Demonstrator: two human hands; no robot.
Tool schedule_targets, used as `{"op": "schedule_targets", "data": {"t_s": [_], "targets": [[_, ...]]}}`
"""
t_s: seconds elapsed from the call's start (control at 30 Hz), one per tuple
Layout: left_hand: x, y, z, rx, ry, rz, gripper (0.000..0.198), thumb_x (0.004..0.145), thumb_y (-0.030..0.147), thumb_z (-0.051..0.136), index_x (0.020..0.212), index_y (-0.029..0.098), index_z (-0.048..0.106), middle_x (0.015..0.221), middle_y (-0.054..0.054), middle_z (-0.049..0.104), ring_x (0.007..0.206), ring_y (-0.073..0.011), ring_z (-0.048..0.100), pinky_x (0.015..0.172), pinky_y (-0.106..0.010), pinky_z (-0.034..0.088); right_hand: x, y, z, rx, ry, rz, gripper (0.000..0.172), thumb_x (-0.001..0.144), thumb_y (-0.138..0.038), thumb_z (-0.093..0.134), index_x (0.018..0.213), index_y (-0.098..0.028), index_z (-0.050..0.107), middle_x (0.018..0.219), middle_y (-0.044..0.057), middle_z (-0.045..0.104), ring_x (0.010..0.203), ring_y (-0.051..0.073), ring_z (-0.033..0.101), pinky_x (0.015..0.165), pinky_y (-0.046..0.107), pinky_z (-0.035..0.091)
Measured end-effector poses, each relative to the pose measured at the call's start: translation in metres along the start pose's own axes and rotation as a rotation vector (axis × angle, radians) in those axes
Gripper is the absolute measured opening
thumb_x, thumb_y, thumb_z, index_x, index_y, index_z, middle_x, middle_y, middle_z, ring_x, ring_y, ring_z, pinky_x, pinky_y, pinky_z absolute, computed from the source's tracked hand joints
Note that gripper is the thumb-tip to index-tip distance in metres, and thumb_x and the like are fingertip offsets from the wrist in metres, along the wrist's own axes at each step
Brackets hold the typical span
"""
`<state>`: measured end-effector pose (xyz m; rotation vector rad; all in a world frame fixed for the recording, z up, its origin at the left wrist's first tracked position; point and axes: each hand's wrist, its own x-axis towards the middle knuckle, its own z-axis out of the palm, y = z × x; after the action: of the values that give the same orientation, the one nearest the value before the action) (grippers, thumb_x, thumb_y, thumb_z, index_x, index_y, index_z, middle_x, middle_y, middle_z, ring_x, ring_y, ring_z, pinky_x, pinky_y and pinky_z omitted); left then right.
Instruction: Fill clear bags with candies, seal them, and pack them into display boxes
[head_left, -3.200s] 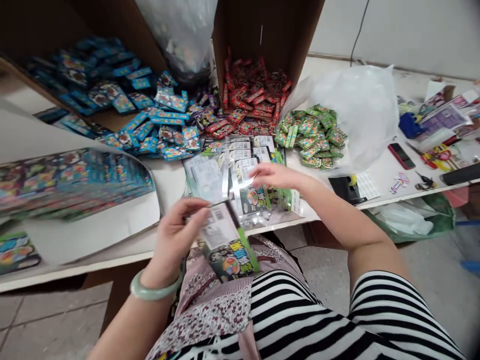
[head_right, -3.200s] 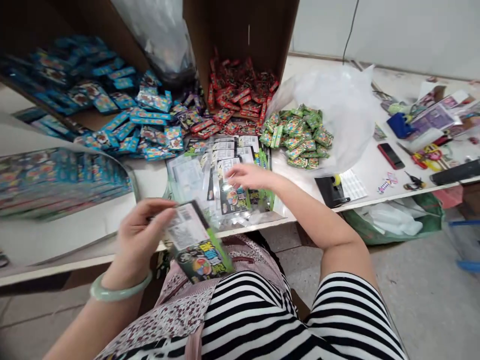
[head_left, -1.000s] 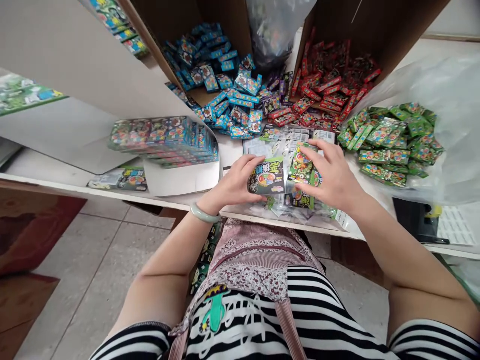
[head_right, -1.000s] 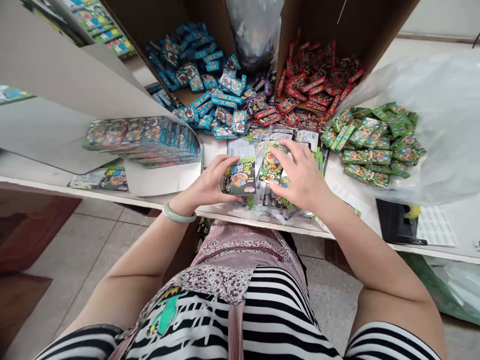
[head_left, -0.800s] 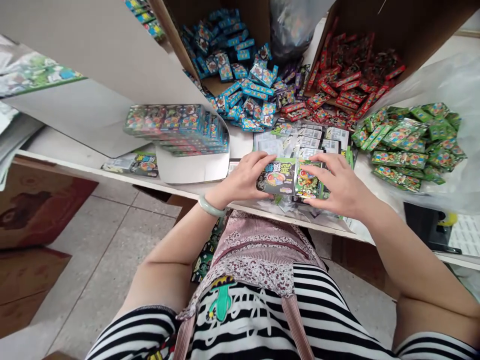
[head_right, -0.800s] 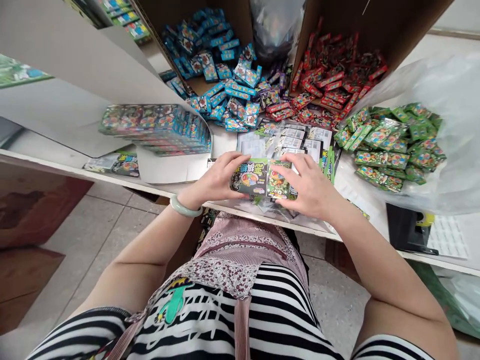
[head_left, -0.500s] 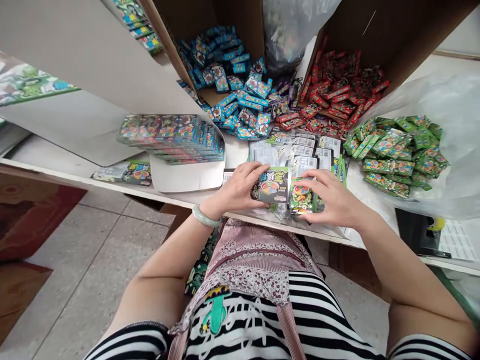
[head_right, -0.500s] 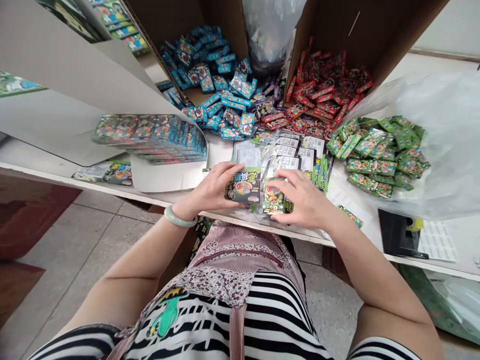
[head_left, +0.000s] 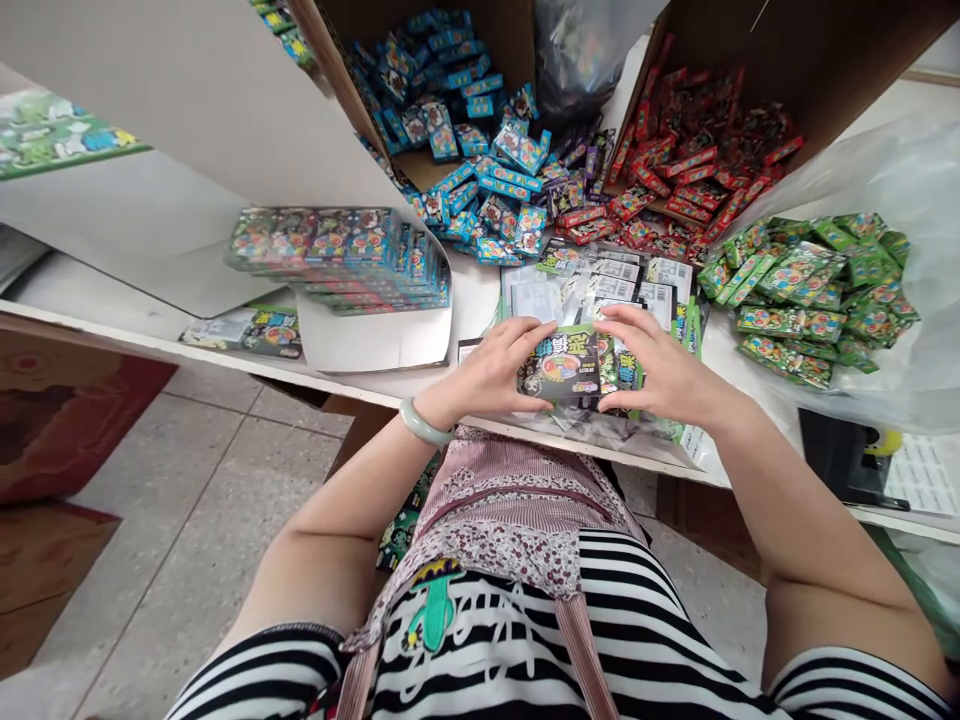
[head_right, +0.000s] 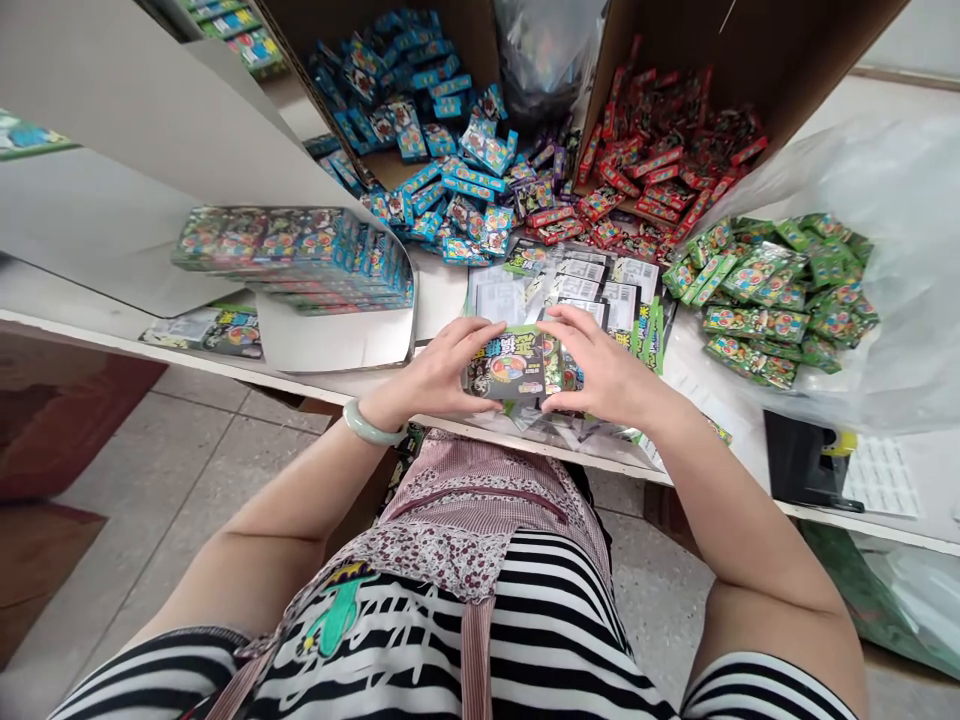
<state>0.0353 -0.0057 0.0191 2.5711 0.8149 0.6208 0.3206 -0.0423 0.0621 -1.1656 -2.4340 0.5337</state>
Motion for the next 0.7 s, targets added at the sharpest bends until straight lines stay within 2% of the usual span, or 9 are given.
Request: {"op": "schedule_targets", "data": {"t_s": [0.07, 0.17, 0.23, 0.33, 0.4, 0.5, 0.6, 0.63, 0.7], "targets": [[-0.001, 0.0, 0.003, 0.008, 0.038, -0.024, 0.104, 0.071, 0.054, 0.082, 0.154, 0.016, 0.033, 0.14, -0.021, 0.05, 0.132, -0.0385, 0.05, 0.111, -0.057, 0.044, 0.0, 0.0, 0.007, 0.052, 0.084, 0.025, 0.082, 0.078, -0.052, 0.078, 0.148, -0.027, 0.042, 0.151, 0.014, 0.044, 0.142, 0.037, 0.044, 0.115, 0.057, 0.042], [-0.002, -0.002, 0.006, 0.025, 0.092, -0.071, 0.102, 0.073, 0.053, 0.082, 0.155, 0.017, 0.032, 0.139, -0.02, 0.05, 0.132, -0.0381, 0.05, 0.112, -0.057, 0.043, -0.002, -0.009, 0.019, 0.066, 0.257, 0.079, 0.056, 0.089, -0.045, 0.067, 0.14, -0.026, 0.05, 0.13, 0.012, 0.062, 0.127, 0.034, 0.056, 0.108, 0.058, 0.046], [-0.001, -0.004, 0.008, 0.023, 0.089, -0.063, 0.103, 0.073, 0.054, 0.082, 0.155, 0.017, 0.032, 0.139, -0.02, 0.051, 0.131, -0.0378, 0.051, 0.112, -0.057, 0.043, -0.003, -0.016, 0.026, 0.072, 0.252, 0.103, 0.041, 0.094, -0.039, 0.06, 0.134, -0.027, 0.056, 0.117, 0.011, 0.07, 0.118, 0.033, 0.061, 0.101, 0.056, 0.049], [-0.002, -0.008, 0.008, 0.01, 0.087, -0.048, 0.103, 0.073, 0.055, 0.081, 0.155, 0.017, 0.032, 0.138, -0.02, 0.051, 0.13, -0.0375, 0.051, 0.111, -0.057, 0.045, 0.005, -0.009, 0.027, 0.18, 0.213, 0.162, 0.036, 0.097, -0.037, 0.054, 0.13, -0.027, 0.062, 0.111, 0.009, 0.075, 0.111, 0.03, 0.066, 0.095, 0.052, 0.053], [-0.004, -0.01, 0.006, 0.003, 0.115, -0.074, 0.103, 0.075, 0.054, 0.08, 0.156, 0.018, 0.029, 0.139, -0.02, 0.049, 0.13, -0.0374, 0.051, 0.111, -0.057, 0.045, 0.022, 0.019, 0.018, 0.265, 0.31, 0.276, 0.033, 0.097, -0.038, 0.052, 0.126, -0.025, 0.065, 0.104, 0.007, 0.077, 0.1, 0.027, 0.07, 0.092, 0.047, 0.054], [-0.009, -0.012, 0.0, -0.025, 0.154, -0.096, 0.105, 0.075, 0.056, 0.079, 0.158, 0.02, 0.026, 0.139, -0.019, 0.048, 0.13, -0.0371, 0.051, 0.111, -0.056, 0.046, 0.066, 0.09, -0.002, 0.179, 0.467, 0.512, 0.024, 0.09, -0.036, 0.059, 0.104, -0.02, 0.071, 0.097, 0.007, 0.078, 0.093, 0.026, 0.071, 0.092, 0.044, 0.054], [-0.015, -0.009, -0.004, -0.06, 0.148, -0.098, 0.106, 0.076, 0.057, 0.079, 0.16, 0.024, 0.021, 0.139, -0.018, 0.048, 0.129, -0.0361, 0.052, 0.11, -0.055, 0.048, 0.12, 0.164, -0.017, 0.05, 0.481, 0.831, 0.021, 0.086, -0.032, 0.065, 0.1, -0.017, 0.07, 0.108, 0.013, 0.076, 0.107, 0.03, 0.068, 0.102, 0.047, 0.049], [-0.017, -0.008, -0.004, -0.065, 0.142, -0.103, 0.107, 0.077, 0.056, 0.079, 0.16, 0.025, 0.02, 0.139, -0.018, 0.048, 0.129, -0.0359, 0.052, 0.11, -0.055, 0.048, 0.137, 0.183, -0.019, 0.051, 0.496, 0.936, 0.026, 0.083, -0.032, 0.069, 0.102, -0.016, 0.069, 0.113, 0.015, 0.075, 0.113, 0.032, 0.067, 0.105, 0.048, 0.047], [-0.019, -0.007, -0.004, -0.066, 0.134, -0.113, 0.107, 0.078, 0.055, 0.078, 0.161, 0.026, 0.017, 0.139, -0.018, 0.048, 0.128, -0.0359, 0.053, 0.109, -0.054, 0.049, 0.166, 0.21, -0.017, 0.052, 0.538, 1.035, 0.039, 0.08, -0.036, 0.073, 0.111, -0.013, 0.065, 0.119, 0.02, 0.072, 0.119, 0.035, 0.064, 0.106, 0.051, 0.045]]}}
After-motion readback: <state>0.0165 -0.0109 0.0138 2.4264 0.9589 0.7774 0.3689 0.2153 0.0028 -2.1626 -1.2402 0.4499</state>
